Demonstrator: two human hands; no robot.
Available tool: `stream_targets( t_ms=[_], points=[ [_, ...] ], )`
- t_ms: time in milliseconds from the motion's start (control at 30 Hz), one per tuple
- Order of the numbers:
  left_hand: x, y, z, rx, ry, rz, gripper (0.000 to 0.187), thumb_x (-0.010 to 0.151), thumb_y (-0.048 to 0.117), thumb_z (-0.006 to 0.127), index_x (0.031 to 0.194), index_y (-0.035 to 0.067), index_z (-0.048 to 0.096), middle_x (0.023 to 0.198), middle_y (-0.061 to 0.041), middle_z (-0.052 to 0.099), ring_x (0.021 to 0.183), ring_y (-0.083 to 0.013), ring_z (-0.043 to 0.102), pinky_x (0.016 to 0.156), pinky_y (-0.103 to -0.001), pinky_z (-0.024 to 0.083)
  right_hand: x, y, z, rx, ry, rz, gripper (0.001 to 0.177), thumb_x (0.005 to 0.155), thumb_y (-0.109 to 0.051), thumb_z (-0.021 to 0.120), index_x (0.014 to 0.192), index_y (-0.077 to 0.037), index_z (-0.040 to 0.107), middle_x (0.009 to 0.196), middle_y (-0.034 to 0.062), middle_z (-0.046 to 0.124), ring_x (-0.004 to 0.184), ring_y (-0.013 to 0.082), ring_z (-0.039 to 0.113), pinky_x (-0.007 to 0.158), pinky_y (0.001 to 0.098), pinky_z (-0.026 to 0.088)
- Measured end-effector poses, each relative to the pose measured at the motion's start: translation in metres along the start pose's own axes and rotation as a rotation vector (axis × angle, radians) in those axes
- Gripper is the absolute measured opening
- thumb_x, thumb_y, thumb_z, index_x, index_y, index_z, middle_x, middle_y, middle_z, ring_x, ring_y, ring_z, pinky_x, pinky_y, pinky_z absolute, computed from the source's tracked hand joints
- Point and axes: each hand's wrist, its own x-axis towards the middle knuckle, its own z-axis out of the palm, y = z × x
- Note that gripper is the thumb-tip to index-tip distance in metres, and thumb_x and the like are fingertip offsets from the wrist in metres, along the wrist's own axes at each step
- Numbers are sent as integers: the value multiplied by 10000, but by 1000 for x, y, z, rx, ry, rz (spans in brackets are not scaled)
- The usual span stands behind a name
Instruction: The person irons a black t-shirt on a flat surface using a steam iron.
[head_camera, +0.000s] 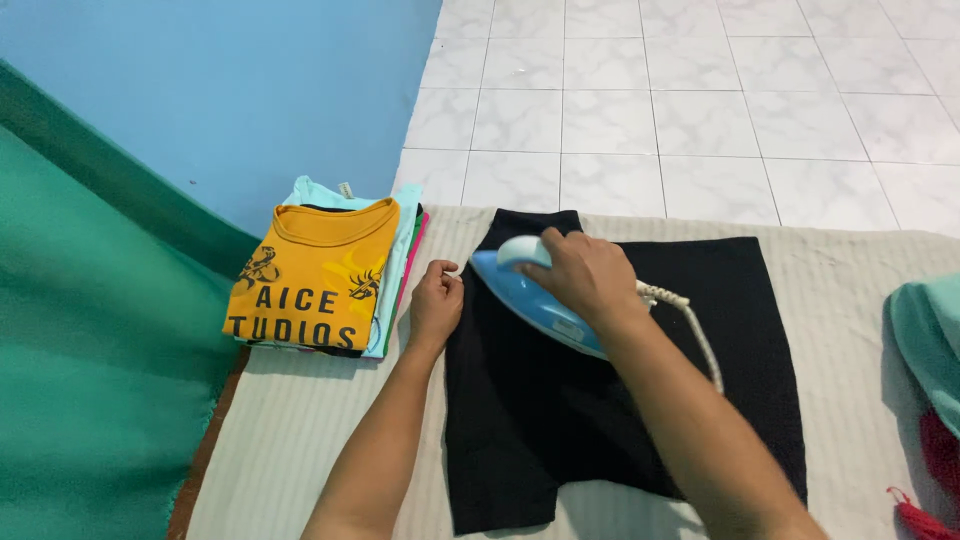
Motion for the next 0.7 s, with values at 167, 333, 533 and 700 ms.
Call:
stream_targets(
  t_ms=[167,333,533,700],
  points=[
    [2,-7,-1,-39,-7,13,202,906,108,649,1099,47,651,772,-123,716,711,-256,715,675,-380,548,-40,17,-32,-49,-188,-151,560,810,-663,697,1044,-154,697,825,109,718,717,289,723,593,437,567],
    [6,5,-16,-95,-165,-93,263,896,160,782,1120,53,697,769,-47,691,673,-144,642,638,-315,526,-62,11,-43,-100,-316,-94,566,795,-696,672,1075,-205,704,860,45,724,708,202,738,604,377,598],
    [4,5,-26,-495,-333,-214,323,883,56,734,1194,77,649,824,54,558,635,-43,554,565,-214,469,-63,-19,-29,-23,-171,-115,538,844,-617,712,1060,-125,711,831,102,723,696,241,705,572,389,567],
    [1,1,-25,-363,-312,-68,255,929,92,749,1174,47,693,822,41,566,697,-33,500,624,-203,441,-75,-21,-29,26,-309,-267,558,813,-595,730,1151,-151,713,819,99,710,637,238,696,535,387,565]
  ],
)
